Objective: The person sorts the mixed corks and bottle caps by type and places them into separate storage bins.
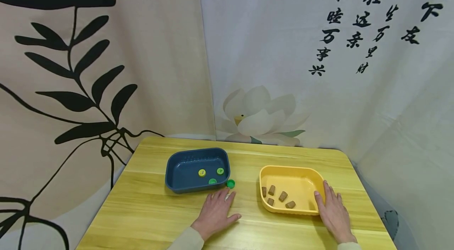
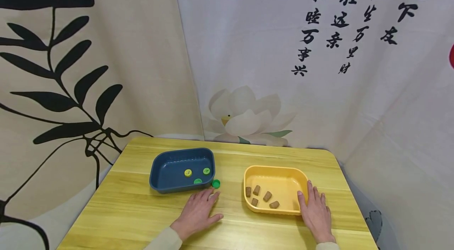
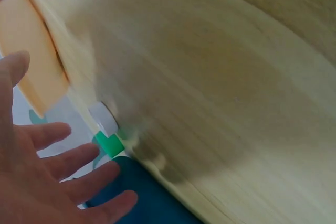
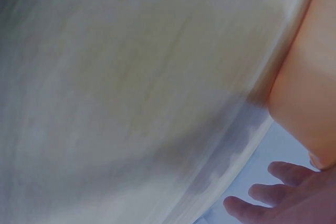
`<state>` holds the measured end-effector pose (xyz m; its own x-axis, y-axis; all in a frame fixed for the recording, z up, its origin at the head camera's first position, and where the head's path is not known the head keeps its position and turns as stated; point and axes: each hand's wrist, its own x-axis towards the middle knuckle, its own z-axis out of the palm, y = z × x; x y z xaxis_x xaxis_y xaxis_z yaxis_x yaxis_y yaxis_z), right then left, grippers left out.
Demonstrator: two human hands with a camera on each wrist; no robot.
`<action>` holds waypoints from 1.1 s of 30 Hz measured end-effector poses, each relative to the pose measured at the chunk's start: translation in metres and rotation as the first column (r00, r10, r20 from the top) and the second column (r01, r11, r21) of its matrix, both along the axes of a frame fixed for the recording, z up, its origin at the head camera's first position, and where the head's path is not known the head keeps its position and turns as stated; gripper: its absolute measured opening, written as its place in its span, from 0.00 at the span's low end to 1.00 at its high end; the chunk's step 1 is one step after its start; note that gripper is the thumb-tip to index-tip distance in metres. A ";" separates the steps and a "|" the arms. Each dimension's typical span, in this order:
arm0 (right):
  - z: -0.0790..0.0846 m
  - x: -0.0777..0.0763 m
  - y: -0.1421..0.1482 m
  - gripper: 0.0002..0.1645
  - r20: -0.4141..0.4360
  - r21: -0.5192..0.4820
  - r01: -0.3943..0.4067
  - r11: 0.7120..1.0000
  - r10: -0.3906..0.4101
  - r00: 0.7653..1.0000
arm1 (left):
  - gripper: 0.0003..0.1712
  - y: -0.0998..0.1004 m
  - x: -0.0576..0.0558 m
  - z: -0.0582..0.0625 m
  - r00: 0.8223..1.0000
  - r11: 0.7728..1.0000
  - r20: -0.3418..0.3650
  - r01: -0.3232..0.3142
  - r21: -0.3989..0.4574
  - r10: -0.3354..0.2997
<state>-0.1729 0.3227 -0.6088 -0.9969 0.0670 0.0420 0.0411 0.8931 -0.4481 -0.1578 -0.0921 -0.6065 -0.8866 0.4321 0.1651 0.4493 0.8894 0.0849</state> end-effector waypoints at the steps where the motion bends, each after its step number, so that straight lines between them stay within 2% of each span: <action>1: 0.000 0.000 0.000 0.43 0.001 -0.001 0.000 1.000 0.000 1.000 | 0.43 0.000 0.000 -0.001 1.000 1.000 0.007 -0.006 -0.007 0.006; 5: 0.000 0.000 0.000 0.43 0.006 -0.004 0.001 1.000 -0.001 1.000 | 0.37 -0.001 -0.003 -0.004 1.000 0.999 -0.004 -0.018 -0.041 0.018; 9: 0.000 -0.001 0.000 0.43 0.004 -0.002 0.001 1.000 -0.001 1.000 | 0.32 -0.002 -0.004 -0.006 0.998 0.997 -0.059 -0.009 -0.078 0.005; 14: 0.001 -0.001 0.000 0.43 -0.001 -0.002 -0.002 1.000 0.002 1.000 | 0.29 -0.003 -0.007 -0.007 0.993 0.997 -0.119 -0.008 -0.083 -0.001; 19: 0.001 -0.001 0.000 0.43 -0.001 0.002 -0.008 1.000 0.008 1.000 | 0.27 -0.002 -0.010 -0.006 0.989 0.996 -0.150 -0.018 -0.087 0.005; 27: 0.002 -0.001 -0.001 0.43 -0.004 0.007 -0.012 1.000 0.012 1.000 | 0.08 0.000 -0.013 -0.004 0.991 0.995 -0.130 -0.007 -0.099 -0.006; 33: 0.003 0.001 0.000 0.44 0.014 0.014 -0.011 1.000 0.011 1.000 | 0.09 -0.002 -0.010 -0.003 0.994 0.998 -0.113 0.002 -0.064 -0.009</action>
